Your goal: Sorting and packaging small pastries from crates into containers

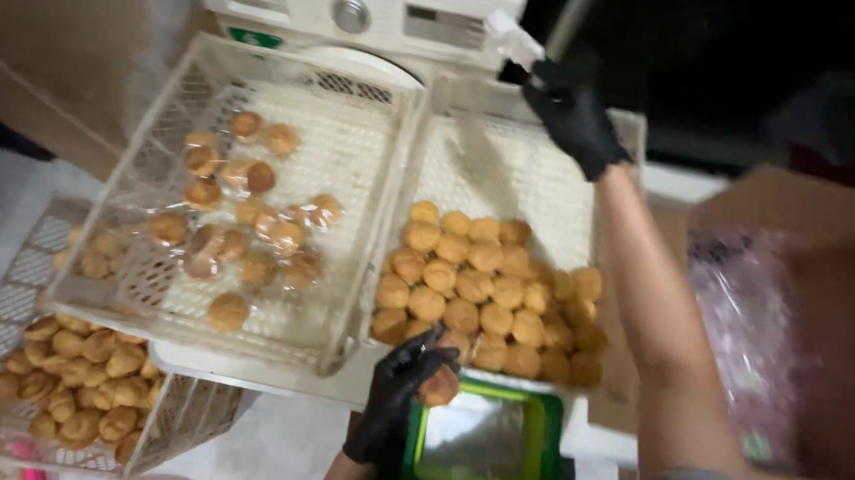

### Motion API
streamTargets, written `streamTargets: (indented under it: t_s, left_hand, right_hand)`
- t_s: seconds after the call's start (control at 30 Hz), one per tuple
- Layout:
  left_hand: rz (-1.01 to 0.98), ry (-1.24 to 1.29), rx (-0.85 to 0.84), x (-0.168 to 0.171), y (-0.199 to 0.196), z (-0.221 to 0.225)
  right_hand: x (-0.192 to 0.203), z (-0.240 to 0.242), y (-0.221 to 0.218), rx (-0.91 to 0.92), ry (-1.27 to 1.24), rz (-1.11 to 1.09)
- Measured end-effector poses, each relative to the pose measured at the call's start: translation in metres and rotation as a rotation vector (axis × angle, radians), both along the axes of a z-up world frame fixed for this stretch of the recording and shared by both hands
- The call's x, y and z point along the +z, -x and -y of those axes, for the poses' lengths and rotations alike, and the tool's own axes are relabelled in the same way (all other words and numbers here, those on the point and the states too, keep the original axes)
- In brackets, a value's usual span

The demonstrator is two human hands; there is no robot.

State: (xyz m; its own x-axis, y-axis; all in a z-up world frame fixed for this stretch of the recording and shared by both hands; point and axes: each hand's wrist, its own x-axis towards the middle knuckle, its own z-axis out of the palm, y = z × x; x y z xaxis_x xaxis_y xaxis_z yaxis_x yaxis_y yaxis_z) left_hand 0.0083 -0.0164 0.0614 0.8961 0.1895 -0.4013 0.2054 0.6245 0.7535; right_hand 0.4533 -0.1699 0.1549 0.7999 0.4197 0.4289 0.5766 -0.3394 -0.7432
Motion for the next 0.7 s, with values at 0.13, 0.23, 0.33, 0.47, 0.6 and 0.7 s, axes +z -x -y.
streamTargets:
  t_s: [0.13, 0.23, 0.33, 0.47, 0.6, 0.7]
  left_hand:
    - [0.108, -0.146, -0.138, -0.001, 0.008, 0.008]
    - [0.097, 0.067, -0.126, 0.005, 0.012, 0.027]
    - [0.094, 0.024, -0.159, 0.017, 0.011, 0.042]
    - [0.208, -0.020, -0.254, 0.028, 0.015, 0.076]
    - [0.193, -0.555, -0.376, 0.053, 0.009, 0.098]
    - [0.157, -0.357, -0.330, 0.045, 0.007, 0.106]
  right_hand:
    - [0.014, 0.209, 0.053, -0.286, -0.030, -0.043]
    - [-0.014, 0.356, 0.091, -0.491, 0.181, 0.119]
    - [-0.031, 0.430, 0.124, -0.609, 0.581, 0.196]
    - [-0.054, 0.488, 0.144, -0.704, 1.310, 0.326]
    - [-0.053, 0.446, 0.198, -1.021, 1.332, 0.175]
    - [-0.028, 0.406, 0.235, -0.961, 1.090, 0.505]
